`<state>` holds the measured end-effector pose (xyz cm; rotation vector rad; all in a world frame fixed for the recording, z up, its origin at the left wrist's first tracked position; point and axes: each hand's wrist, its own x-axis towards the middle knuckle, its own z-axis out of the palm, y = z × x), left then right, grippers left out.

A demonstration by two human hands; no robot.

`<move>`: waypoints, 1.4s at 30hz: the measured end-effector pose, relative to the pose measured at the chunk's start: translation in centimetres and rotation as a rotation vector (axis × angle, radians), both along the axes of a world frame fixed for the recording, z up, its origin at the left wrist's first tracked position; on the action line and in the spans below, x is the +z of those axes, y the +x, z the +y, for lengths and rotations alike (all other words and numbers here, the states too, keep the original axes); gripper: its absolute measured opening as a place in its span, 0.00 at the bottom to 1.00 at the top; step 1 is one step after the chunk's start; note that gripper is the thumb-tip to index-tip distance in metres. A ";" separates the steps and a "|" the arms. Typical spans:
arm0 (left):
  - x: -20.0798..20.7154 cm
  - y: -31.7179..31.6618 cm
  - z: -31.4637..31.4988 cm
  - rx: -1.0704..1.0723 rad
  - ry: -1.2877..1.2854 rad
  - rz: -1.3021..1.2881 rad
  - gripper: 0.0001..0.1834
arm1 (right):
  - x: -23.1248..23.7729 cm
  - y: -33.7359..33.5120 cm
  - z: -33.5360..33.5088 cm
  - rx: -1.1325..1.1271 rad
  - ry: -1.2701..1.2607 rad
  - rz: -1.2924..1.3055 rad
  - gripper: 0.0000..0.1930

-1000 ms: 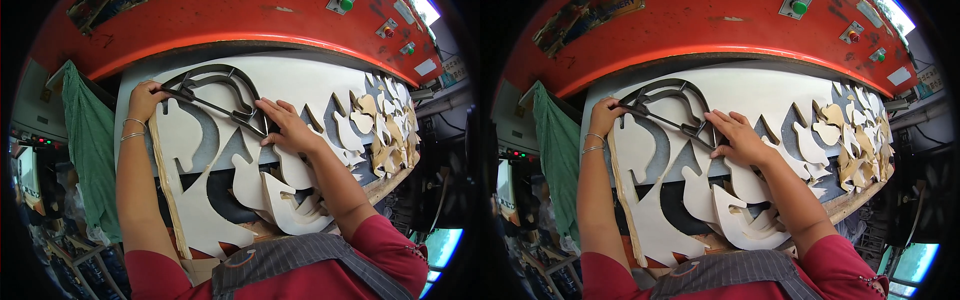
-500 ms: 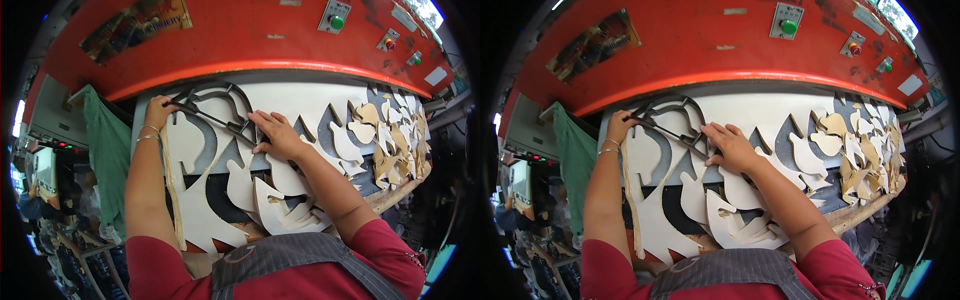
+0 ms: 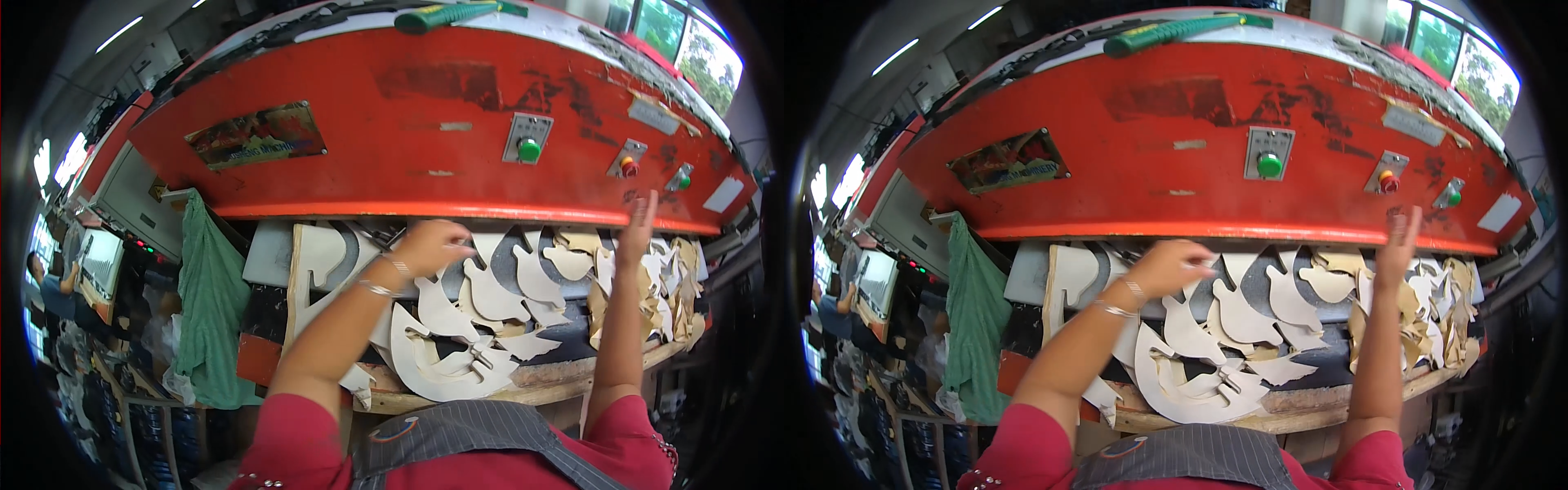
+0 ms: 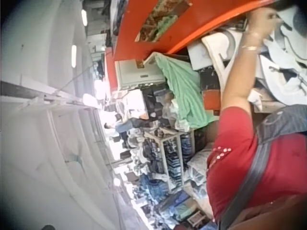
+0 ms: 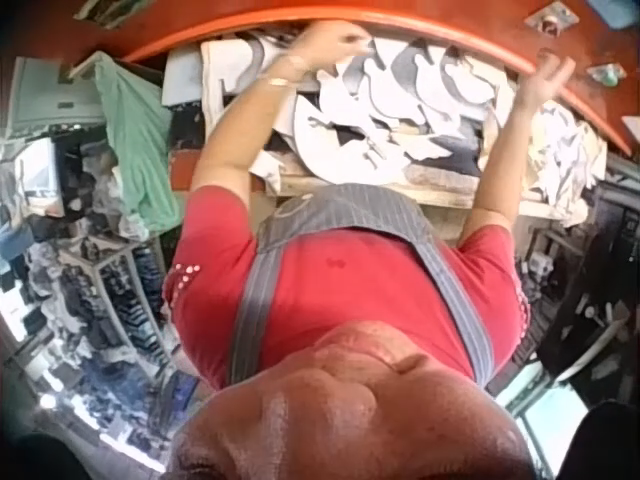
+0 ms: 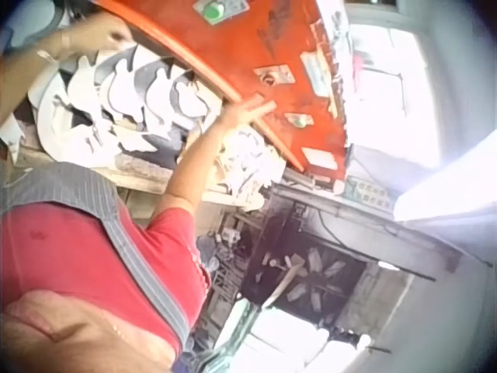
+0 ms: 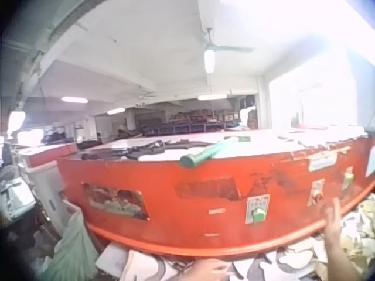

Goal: Operating a hydraulic die-cutting machine to cut shoe components from sheets of synthetic material.

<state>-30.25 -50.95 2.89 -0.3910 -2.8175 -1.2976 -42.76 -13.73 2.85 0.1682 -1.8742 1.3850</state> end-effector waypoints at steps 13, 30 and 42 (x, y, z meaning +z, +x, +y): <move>10.9 -1.4 13.3 0.084 -0.240 0.522 0.19 | 8.0 -5.8 16.7 -0.223 -0.440 0.114 0.45; -5.2 26.3 1.2 0.486 -0.439 0.412 0.10 | -2.6 29.9 -6.4 0.555 1.110 -0.453 0.28; -7.4 31.3 1.1 0.430 -0.401 0.282 0.10 | -4.9 34.9 -6.1 0.536 1.213 -0.553 0.25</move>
